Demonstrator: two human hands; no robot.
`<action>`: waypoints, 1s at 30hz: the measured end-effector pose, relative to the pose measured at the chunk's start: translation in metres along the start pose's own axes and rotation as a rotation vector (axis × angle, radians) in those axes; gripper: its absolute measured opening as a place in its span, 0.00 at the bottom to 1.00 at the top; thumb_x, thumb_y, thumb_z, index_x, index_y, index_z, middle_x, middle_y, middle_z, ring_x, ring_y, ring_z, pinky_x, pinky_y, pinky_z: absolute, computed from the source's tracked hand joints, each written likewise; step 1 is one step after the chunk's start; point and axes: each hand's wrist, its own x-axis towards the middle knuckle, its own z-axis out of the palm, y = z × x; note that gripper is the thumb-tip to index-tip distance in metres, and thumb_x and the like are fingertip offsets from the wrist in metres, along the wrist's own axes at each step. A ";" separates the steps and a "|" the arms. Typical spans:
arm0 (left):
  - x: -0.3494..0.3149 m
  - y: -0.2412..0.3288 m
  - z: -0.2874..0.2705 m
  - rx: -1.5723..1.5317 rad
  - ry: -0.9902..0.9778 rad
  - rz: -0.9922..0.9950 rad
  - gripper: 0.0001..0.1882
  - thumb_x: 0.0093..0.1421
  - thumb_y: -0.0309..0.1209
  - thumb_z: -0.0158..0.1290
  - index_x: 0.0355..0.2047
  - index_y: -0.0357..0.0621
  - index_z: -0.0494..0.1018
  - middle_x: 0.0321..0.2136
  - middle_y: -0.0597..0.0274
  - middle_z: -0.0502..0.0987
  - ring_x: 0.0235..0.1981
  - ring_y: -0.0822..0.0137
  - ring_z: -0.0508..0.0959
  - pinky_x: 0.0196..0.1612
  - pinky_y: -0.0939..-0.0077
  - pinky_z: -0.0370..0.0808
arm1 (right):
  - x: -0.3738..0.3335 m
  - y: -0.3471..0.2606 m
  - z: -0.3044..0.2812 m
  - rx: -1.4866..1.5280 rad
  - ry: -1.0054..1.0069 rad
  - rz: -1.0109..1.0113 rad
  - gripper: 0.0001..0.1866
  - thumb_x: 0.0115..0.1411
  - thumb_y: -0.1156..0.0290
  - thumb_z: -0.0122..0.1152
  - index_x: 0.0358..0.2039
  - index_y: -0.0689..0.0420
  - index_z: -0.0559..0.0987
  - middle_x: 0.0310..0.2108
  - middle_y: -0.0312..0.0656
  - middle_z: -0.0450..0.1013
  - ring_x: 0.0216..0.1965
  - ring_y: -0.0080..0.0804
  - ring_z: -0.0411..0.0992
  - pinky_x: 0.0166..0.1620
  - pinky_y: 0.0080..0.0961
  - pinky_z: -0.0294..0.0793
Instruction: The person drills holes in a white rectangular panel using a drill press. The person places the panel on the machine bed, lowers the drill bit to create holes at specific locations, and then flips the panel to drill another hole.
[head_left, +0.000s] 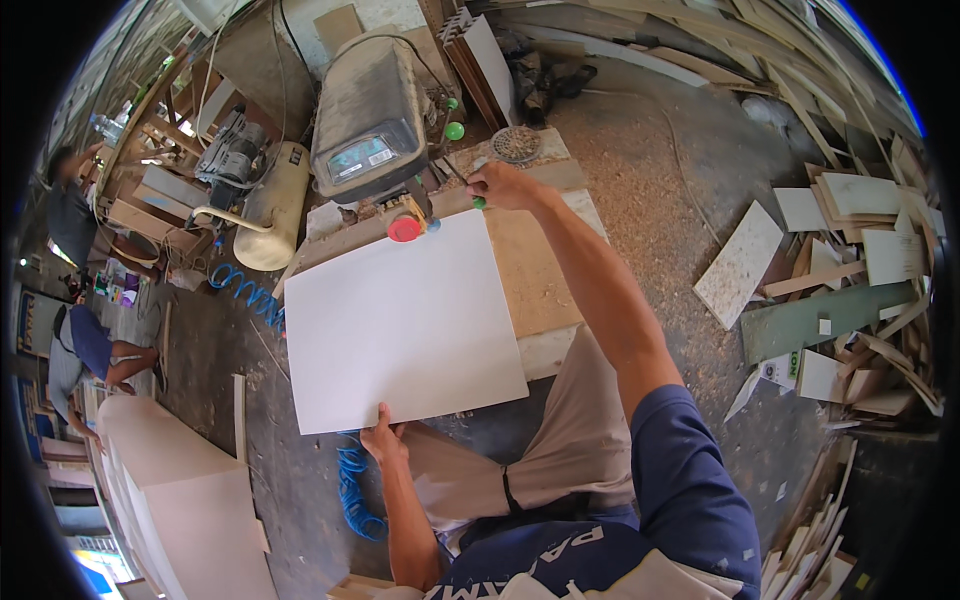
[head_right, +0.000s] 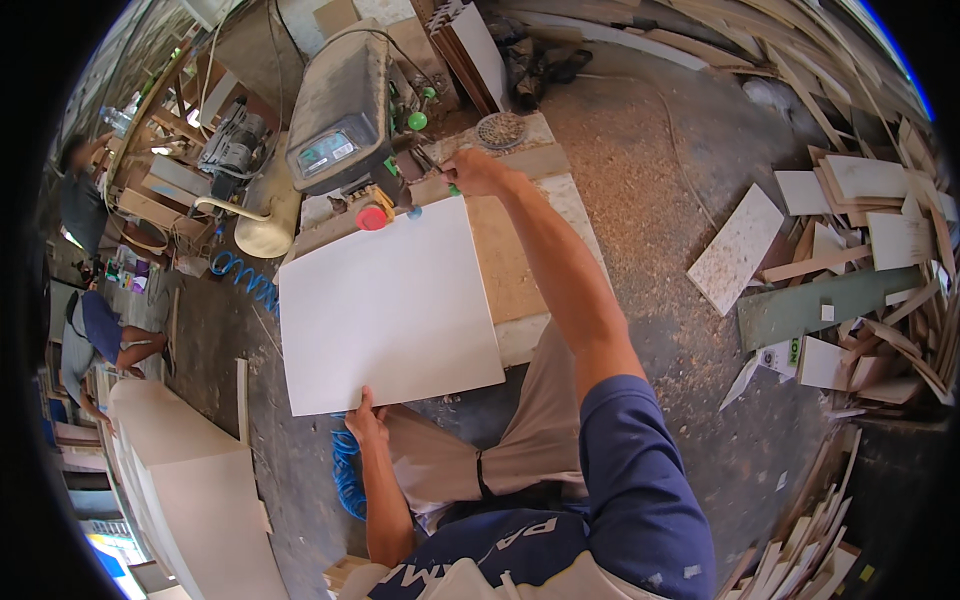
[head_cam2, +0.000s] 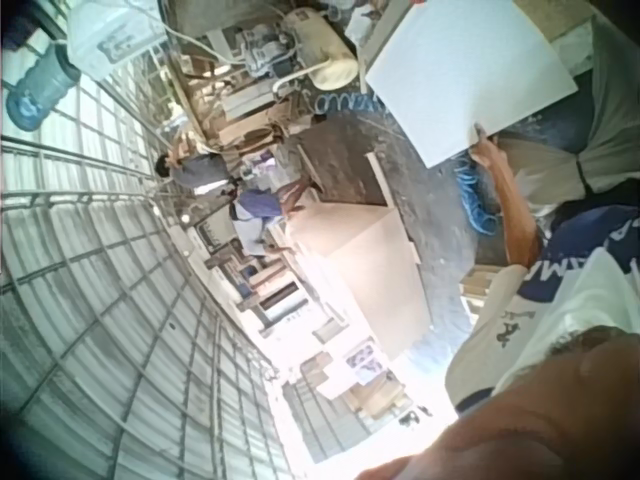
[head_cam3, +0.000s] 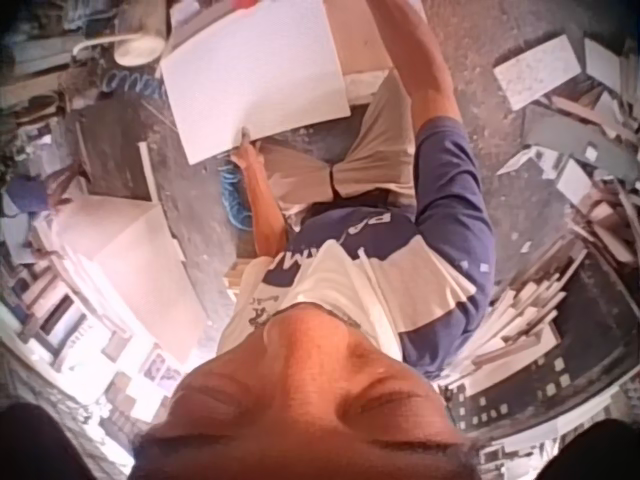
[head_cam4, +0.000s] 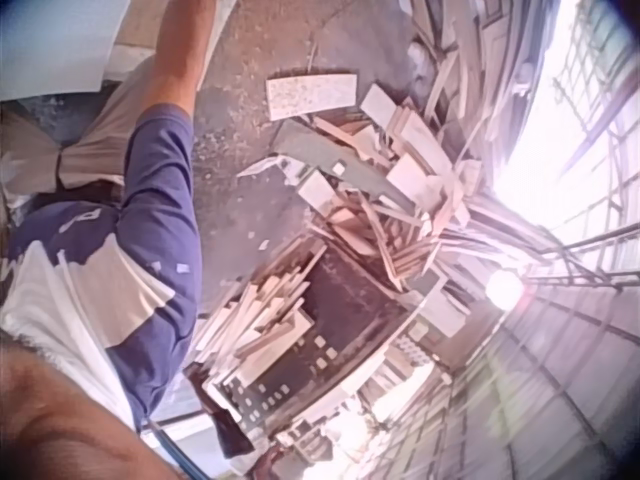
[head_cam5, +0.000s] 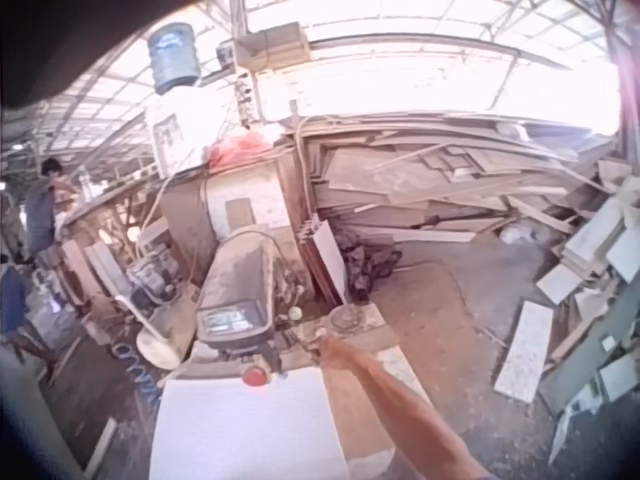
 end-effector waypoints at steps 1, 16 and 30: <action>-0.001 0.000 -0.001 -0.001 0.007 -0.001 0.22 0.64 0.24 0.62 0.57 0.37 0.72 0.52 0.51 0.79 0.47 0.53 0.83 0.39 0.55 0.89 | -0.001 -0.002 0.001 0.015 -0.006 0.007 0.13 0.68 0.66 0.59 0.33 0.64 0.78 0.25 0.54 0.74 0.27 0.49 0.71 0.35 0.43 0.71; -0.011 0.017 0.014 0.121 0.034 -0.077 0.30 0.61 0.30 0.67 0.59 0.31 0.68 0.60 0.43 0.72 0.58 0.48 0.77 0.51 0.42 0.83 | 0.005 0.006 0.013 -0.089 0.085 0.033 0.14 0.63 0.69 0.63 0.46 0.62 0.84 0.36 0.57 0.81 0.38 0.50 0.80 0.43 0.38 0.78; 0.008 0.025 0.148 1.633 -0.361 0.819 0.44 0.69 0.67 0.37 0.78 0.63 0.42 0.77 0.40 0.34 0.77 0.35 0.31 0.73 0.31 0.29 | 0.009 -0.006 0.014 0.043 0.078 0.153 0.15 0.63 0.65 0.57 0.46 0.55 0.85 0.37 0.59 0.81 0.43 0.54 0.80 0.47 0.44 0.79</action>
